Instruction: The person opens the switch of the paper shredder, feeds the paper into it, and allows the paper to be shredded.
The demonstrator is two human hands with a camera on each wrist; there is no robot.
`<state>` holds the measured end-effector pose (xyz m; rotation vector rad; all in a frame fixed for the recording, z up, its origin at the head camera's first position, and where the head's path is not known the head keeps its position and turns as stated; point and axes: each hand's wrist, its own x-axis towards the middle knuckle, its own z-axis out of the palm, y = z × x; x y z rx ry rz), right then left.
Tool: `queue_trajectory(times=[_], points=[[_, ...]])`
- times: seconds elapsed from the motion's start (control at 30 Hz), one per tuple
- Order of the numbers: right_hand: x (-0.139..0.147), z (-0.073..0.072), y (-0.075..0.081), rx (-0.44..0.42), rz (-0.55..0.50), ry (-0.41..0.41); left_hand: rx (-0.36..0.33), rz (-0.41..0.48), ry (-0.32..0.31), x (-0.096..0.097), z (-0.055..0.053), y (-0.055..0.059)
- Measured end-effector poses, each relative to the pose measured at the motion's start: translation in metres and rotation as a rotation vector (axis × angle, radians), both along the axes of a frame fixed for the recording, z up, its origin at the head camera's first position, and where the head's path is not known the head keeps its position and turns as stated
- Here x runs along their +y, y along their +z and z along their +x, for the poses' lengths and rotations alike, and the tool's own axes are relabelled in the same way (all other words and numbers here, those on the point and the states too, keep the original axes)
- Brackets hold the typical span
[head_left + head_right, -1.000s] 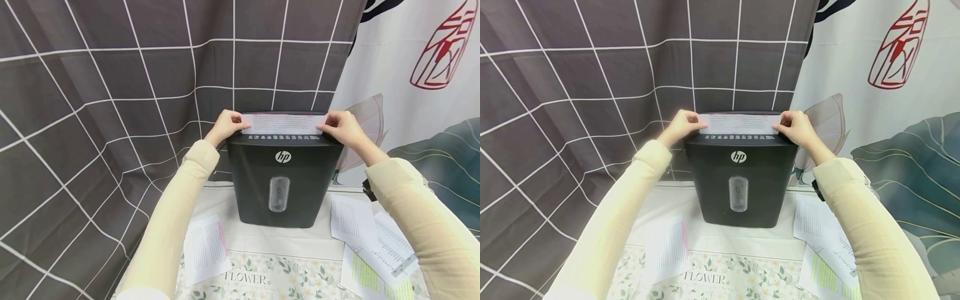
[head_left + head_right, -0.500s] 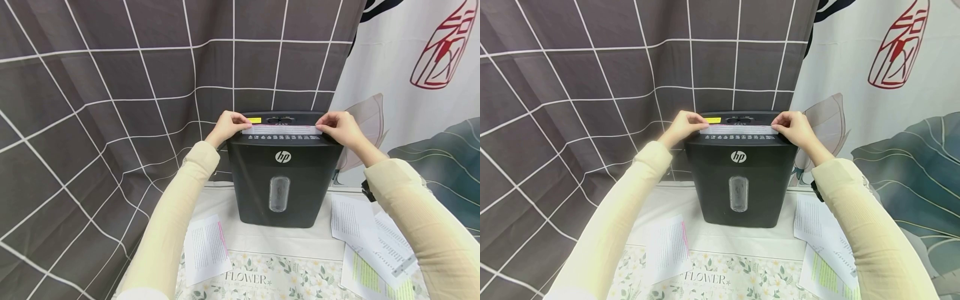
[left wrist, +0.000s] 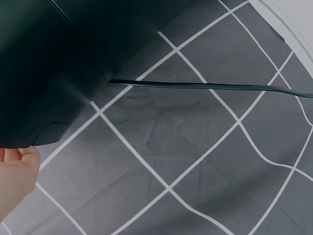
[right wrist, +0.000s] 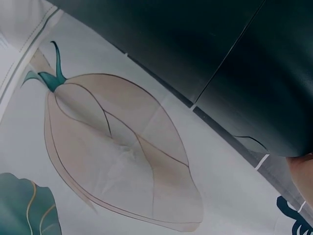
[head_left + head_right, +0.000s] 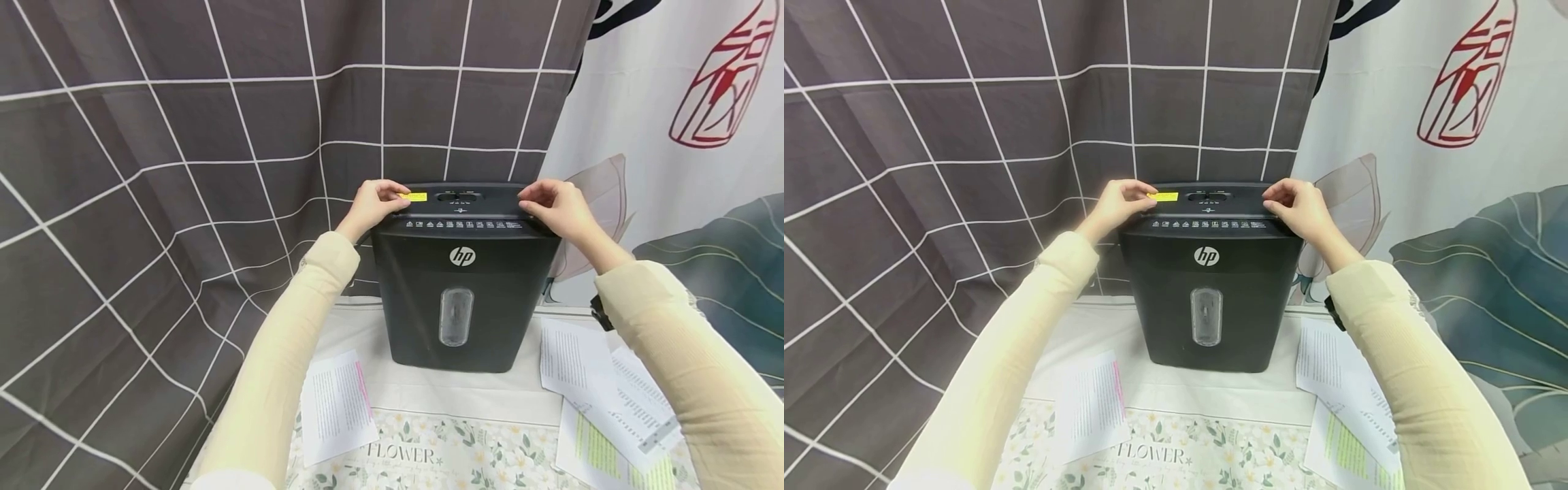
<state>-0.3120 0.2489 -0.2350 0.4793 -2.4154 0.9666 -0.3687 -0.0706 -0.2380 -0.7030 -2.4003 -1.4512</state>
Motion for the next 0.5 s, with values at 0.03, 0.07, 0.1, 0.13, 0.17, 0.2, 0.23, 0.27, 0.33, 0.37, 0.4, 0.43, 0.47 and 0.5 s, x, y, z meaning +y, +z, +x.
queue_trajectory(times=[0.03, 0.07, 0.1, 0.13, 0.17, 0.2, 0.23, 0.27, 0.33, 0.37, 0.4, 0.43, 0.47, 0.5], points=[[0.0, 0.0, 0.0, 0.001, -0.002, 0.003, 0.002, -0.001, 0.002, 0.0, 0.001, 0.0], [-0.001, 0.0, -0.001, 0.002, -0.005, 0.005, 0.005, -0.006, 0.005, -0.001, 0.001, 0.001], [-0.001, 0.0, -0.001, 0.004, -0.008, 0.006, 0.009, -0.011, 0.006, -0.002, 0.001, 0.001], [-0.001, -0.001, -0.001, 0.006, -0.011, 0.007, 0.013, -0.014, 0.006, -0.003, 0.001, 0.001], [-0.001, -0.001, -0.002, 0.012, -0.009, 0.009, 0.015, -0.013, 0.006, -0.004, 0.002, 0.002], [0.0, 0.0, -0.002, 0.018, -0.008, 0.007, 0.019, -0.011, 0.004, -0.004, 0.002, 0.002], [0.0, 0.0, -0.002, 0.024, -0.012, 0.003, 0.025, -0.009, 0.004, -0.005, 0.003, 0.003], [0.0, 0.0, -0.002, 0.031, -0.012, 0.004, 0.028, -0.002, 0.002, -0.006, 0.003, 0.003], [0.001, 0.001, -0.001, 0.05, -0.016, 0.011, 0.027, 0.019, -0.009, -0.007, 0.005, 0.005], [0.001, 0.002, 0.0, 0.06, -0.025, 0.016, 0.025, 0.028, -0.014, -0.007, 0.006, 0.006], [0.001, 0.003, 0.0, 0.066, -0.044, 0.021, 0.023, 0.034, -0.02, -0.008, 0.007, 0.007], [0.001, 0.004, 0.002, 0.069, -0.067, 0.032, 0.018, 0.041, -0.027, -0.008, 0.008, 0.008], [0.002, 0.005, 0.003, 0.072, -0.09, 0.039, 0.014, 0.05, -0.036, -0.008, 0.009, 0.009], [0.002, 0.007, 0.004, 0.073, -0.114, 0.046, 0.012, 0.057, -0.042, -0.008, 0.011, 0.01]])
